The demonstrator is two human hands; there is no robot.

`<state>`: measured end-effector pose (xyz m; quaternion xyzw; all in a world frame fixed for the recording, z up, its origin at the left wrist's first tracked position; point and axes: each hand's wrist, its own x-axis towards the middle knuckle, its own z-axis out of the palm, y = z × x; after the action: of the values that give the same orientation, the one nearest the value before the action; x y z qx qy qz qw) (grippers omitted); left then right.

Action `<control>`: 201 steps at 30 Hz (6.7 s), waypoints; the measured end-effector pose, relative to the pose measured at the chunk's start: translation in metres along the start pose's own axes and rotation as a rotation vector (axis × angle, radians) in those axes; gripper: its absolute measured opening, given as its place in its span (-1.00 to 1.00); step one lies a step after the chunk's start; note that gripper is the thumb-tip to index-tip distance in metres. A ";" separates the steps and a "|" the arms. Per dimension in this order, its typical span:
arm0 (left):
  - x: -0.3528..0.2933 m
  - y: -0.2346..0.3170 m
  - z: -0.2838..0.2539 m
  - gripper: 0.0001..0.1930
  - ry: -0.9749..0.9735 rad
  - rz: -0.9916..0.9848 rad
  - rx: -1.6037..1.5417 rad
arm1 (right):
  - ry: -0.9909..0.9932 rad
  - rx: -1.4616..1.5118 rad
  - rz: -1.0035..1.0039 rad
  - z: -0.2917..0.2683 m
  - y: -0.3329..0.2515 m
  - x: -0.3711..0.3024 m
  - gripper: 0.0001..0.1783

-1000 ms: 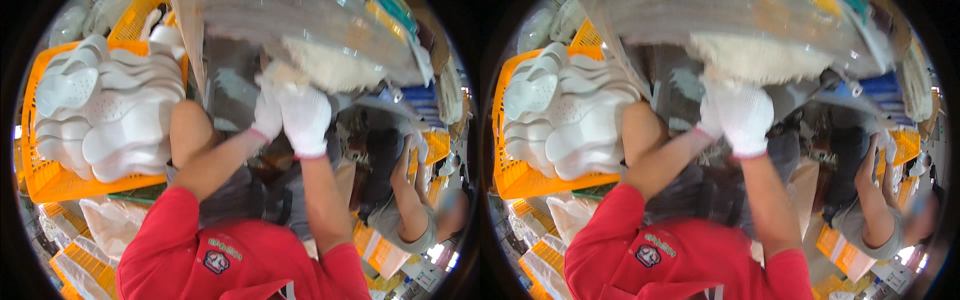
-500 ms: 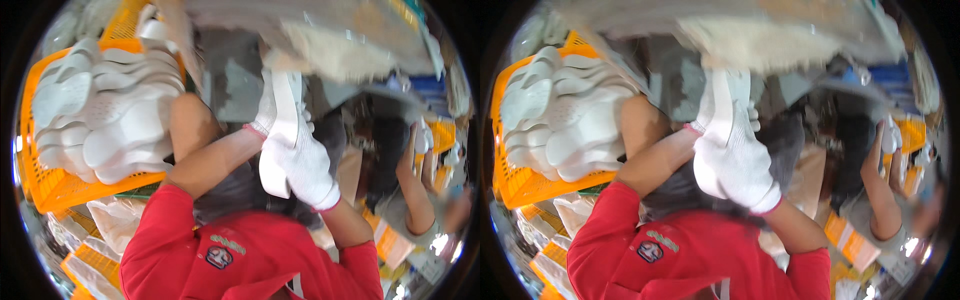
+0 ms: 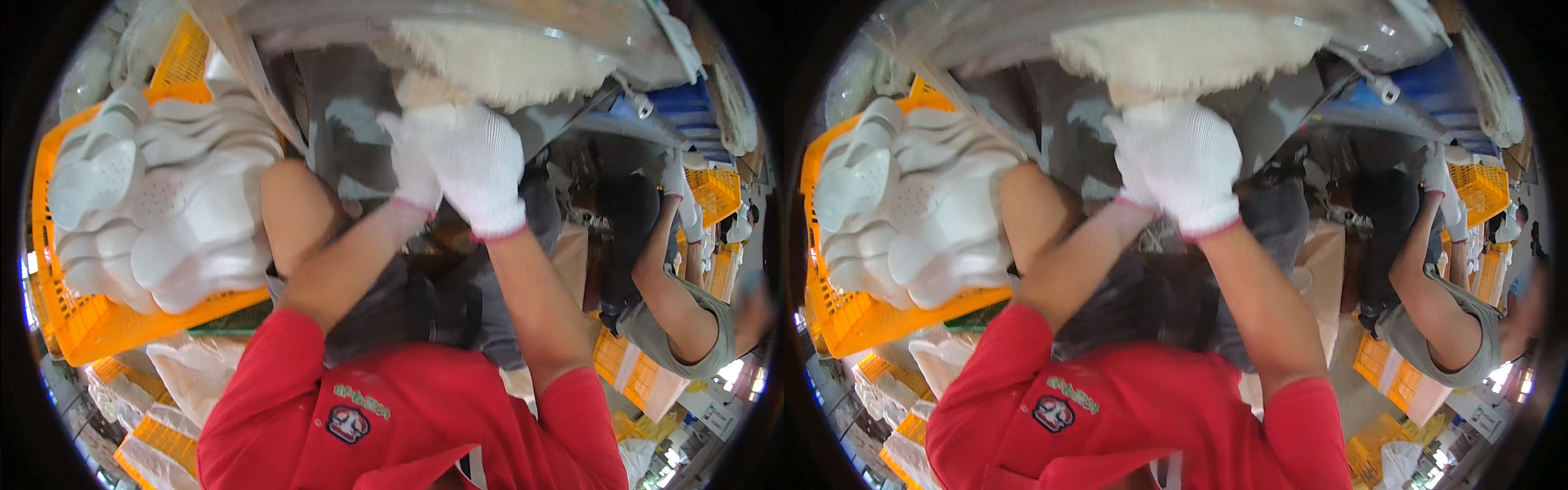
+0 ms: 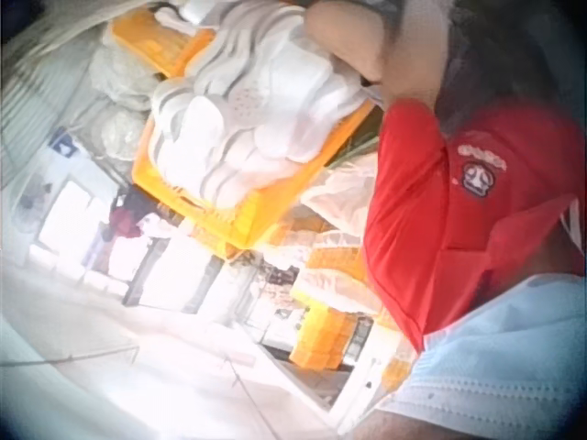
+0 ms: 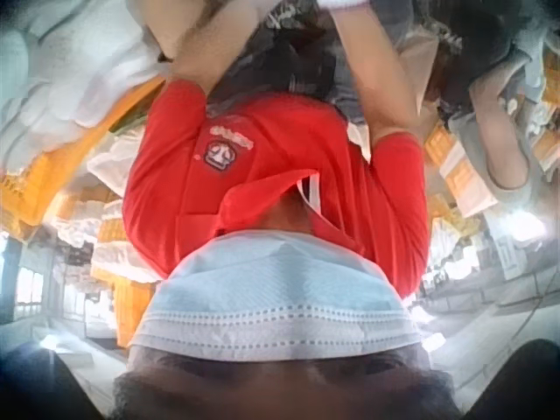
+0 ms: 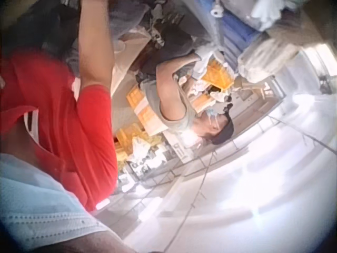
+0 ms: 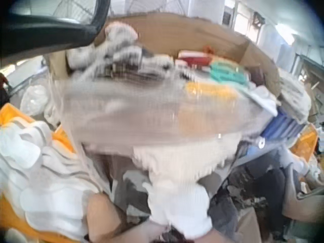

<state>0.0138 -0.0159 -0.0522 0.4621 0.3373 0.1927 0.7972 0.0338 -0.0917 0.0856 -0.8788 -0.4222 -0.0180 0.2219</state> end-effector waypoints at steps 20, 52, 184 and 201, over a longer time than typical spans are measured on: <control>-0.109 0.118 -0.111 -0.57 -0.230 0.540 0.670 | -0.198 -0.194 0.469 -0.085 0.081 -0.235 -0.63; -0.048 0.000 0.068 -0.66 -0.299 -0.126 -0.493 | 0.442 0.573 0.802 -0.078 0.013 -0.178 -0.32; 0.054 0.031 0.007 -0.25 -0.338 0.276 -0.485 | -0.335 -0.082 -0.052 -0.043 -0.025 -0.030 -0.51; -0.064 0.098 -0.049 -0.50 -0.255 -0.152 -0.232 | -0.236 0.227 0.161 -0.054 0.071 -0.150 -0.43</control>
<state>-0.0658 0.0233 0.0391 0.3610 0.2428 0.1093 0.8937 -0.0011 -0.2628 0.0751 -0.8750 -0.3731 0.1508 0.2691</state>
